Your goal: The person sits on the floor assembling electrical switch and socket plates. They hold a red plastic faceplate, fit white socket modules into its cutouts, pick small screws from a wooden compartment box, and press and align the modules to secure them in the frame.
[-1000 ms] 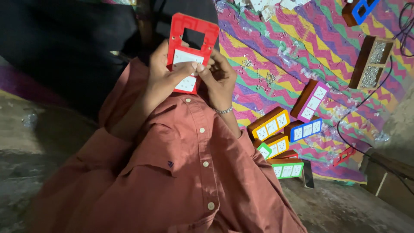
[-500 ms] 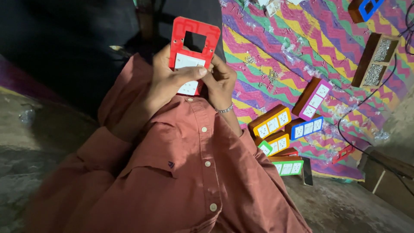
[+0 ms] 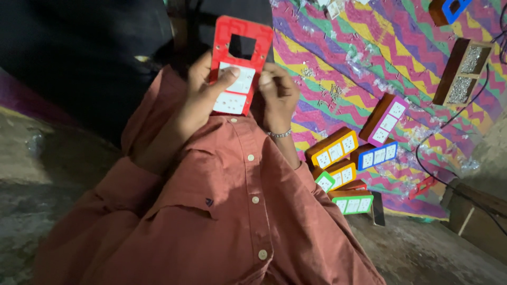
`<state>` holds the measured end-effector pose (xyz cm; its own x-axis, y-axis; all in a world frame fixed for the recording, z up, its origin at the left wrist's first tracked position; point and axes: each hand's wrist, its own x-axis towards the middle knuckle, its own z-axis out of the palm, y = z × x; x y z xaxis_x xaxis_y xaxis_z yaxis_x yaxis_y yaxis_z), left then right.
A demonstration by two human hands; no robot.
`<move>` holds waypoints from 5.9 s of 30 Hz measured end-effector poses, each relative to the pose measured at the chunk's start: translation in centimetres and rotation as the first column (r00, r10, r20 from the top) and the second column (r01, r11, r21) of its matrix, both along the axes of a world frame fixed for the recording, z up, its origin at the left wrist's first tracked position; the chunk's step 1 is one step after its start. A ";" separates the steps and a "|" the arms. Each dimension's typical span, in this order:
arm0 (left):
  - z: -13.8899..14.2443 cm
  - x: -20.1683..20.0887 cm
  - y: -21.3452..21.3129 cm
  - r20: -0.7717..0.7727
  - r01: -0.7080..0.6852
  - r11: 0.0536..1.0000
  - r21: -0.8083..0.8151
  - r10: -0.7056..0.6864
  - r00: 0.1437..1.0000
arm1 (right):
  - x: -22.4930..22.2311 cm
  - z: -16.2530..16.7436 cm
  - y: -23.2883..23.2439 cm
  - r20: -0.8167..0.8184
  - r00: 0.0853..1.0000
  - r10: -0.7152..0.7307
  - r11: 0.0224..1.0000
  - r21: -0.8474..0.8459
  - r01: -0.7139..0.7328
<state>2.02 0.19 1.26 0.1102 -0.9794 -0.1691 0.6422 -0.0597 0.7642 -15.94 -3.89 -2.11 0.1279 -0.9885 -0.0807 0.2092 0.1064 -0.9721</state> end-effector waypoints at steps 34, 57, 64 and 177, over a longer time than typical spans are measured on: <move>-4.0 5.0 2.2 0.124 -0.175 0.984 -0.012 0.176 0.977 | -22.1 -7.9 -1.8 -0.666 0.615 -0.421 0.906 -0.276 0.321; -1.3 1.4 0.6 0.275 -0.053 0.992 -0.112 0.082 0.958 | -17.8 -8.9 -3.0 -0.541 0.692 -0.479 0.855 -0.108 0.507; -0.6 0.8 0.9 0.411 0.011 0.992 -0.128 0.043 0.911 | -12.6 -3.8 -2.5 0.145 0.976 -0.162 0.979 0.148 0.140; 10.9 1.4 2.5 0.471 0.343 0.326 -0.881 0.669 0.574 | -4.7 8.5 6.2 -0.096 0.926 0.366 0.460 -0.846 -0.269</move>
<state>3.39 2.65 12.13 -0.1467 -0.3588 0.9218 -0.2199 0.9204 0.3233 -20.67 2.33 6.36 0.4061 -0.4729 0.7820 0.4228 -0.6614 -0.6195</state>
